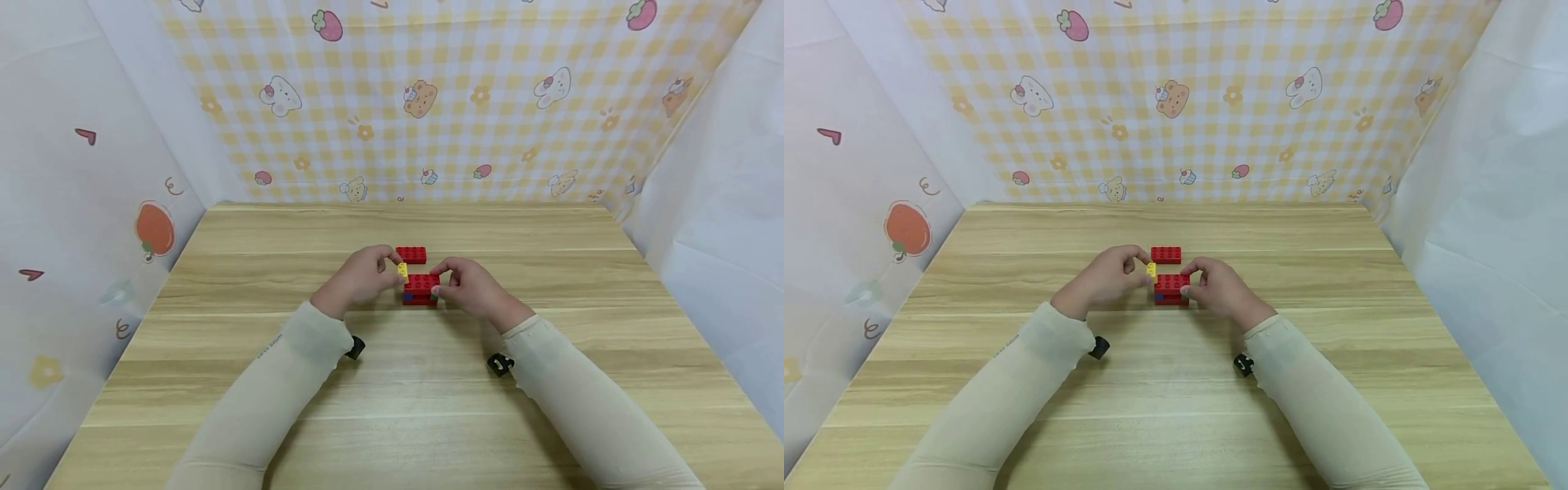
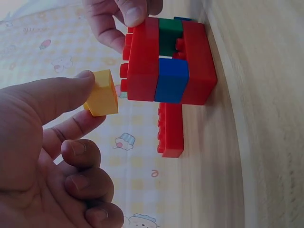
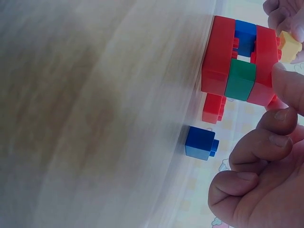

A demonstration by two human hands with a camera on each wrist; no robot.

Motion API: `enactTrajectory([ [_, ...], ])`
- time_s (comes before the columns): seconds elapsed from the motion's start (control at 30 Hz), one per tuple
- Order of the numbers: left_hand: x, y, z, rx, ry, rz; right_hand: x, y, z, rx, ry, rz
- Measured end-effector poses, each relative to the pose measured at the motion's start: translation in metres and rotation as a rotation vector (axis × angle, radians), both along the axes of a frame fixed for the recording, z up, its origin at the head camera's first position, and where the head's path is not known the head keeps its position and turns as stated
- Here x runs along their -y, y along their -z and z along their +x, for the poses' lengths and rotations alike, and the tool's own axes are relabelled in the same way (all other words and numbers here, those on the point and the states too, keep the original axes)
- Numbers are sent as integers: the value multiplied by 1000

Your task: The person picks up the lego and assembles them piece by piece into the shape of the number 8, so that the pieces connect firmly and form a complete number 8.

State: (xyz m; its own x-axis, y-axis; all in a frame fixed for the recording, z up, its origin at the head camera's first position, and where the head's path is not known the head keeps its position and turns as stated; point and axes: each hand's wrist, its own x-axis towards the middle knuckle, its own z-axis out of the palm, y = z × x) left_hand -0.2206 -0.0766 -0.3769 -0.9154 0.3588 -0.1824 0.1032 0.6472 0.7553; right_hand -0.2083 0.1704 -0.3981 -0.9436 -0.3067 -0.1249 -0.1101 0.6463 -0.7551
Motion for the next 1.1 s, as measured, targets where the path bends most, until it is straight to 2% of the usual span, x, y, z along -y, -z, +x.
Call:
enactTrajectory([
  [0.27, -3, 4, 2, 3, 31, 17, -1, 1, 0, 15, -7, -21],
  [0.6, -5, 11, 1, -14, 28, 47, -1, 1, 0, 11, -3, -24],
  [0.83, -6, 14, 1, 15, 27, 117, -1, 2, 0, 6, 0, -17],
  [1.1, -6, 20, -1, 17, 30, 162, -1, 1, 0, 14, 6, -19],
])
